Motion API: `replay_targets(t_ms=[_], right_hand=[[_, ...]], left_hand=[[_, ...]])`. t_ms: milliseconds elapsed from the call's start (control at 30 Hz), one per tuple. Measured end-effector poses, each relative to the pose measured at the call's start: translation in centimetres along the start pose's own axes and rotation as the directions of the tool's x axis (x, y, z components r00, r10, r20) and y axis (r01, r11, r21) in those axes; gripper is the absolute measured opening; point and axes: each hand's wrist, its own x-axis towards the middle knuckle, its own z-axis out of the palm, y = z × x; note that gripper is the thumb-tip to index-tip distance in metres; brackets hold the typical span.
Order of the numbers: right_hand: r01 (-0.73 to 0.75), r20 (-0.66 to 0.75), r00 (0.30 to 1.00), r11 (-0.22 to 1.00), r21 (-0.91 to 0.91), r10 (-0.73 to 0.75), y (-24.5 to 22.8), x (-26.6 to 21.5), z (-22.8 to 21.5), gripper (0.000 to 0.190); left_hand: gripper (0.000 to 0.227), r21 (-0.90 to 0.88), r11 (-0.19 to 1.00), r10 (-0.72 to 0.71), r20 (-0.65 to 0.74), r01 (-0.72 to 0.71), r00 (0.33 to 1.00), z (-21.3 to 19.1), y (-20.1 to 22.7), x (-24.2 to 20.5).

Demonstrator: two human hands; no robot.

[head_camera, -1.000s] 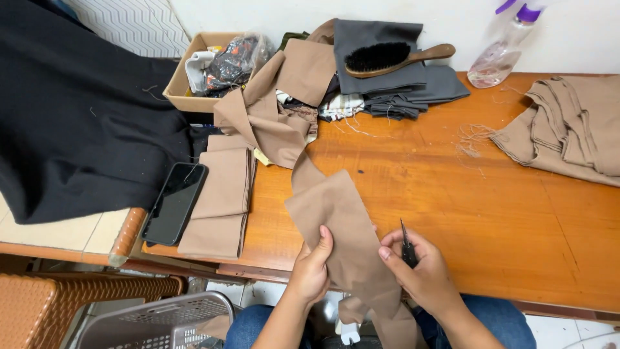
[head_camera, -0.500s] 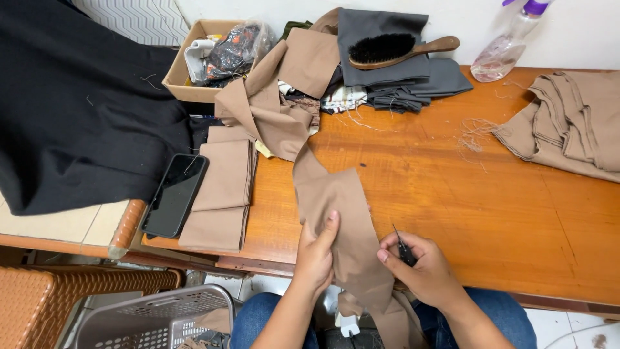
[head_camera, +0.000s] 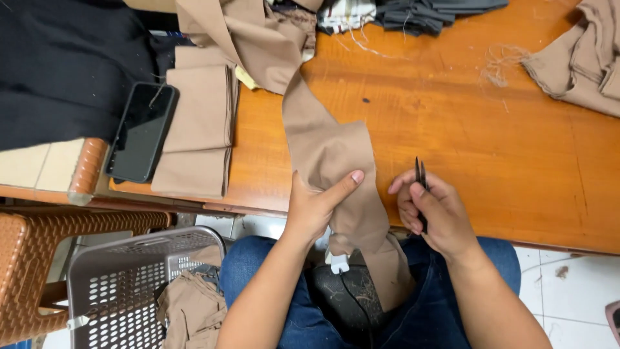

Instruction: The person is cutting a strip of brown fabric using thread snips while working at a wooden table.

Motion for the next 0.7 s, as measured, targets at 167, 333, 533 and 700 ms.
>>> replay_targets(t_ms=[167,333,533,700], right_hand=[[-0.051,0.026,0.998,0.996,0.068,0.050,-0.2,0.3,0.0,0.040],[-0.050,0.035,0.998,0.997,0.055,0.048,0.0,0.2,0.0,0.043],[-0.025,0.045,0.999,1.000,0.007,0.025,0.4,-0.4,0.4,0.044],[-0.152,0.202,0.970,0.984,0.088,0.132,-1.3,-1.3,1.8,0.040]], left_hand=[[0.040,0.026,1.000,0.017,0.017,-0.017,1.000,0.0,-0.8,-0.2],[0.037,0.062,0.997,0.047,0.038,-0.049,0.998,-0.1,-0.1,-0.4],[0.039,0.127,0.984,0.124,0.024,-0.126,0.992,0.2,0.4,-0.8],[0.026,0.055,0.991,0.121,0.033,-0.123,0.992,0.7,0.9,-2.1]])
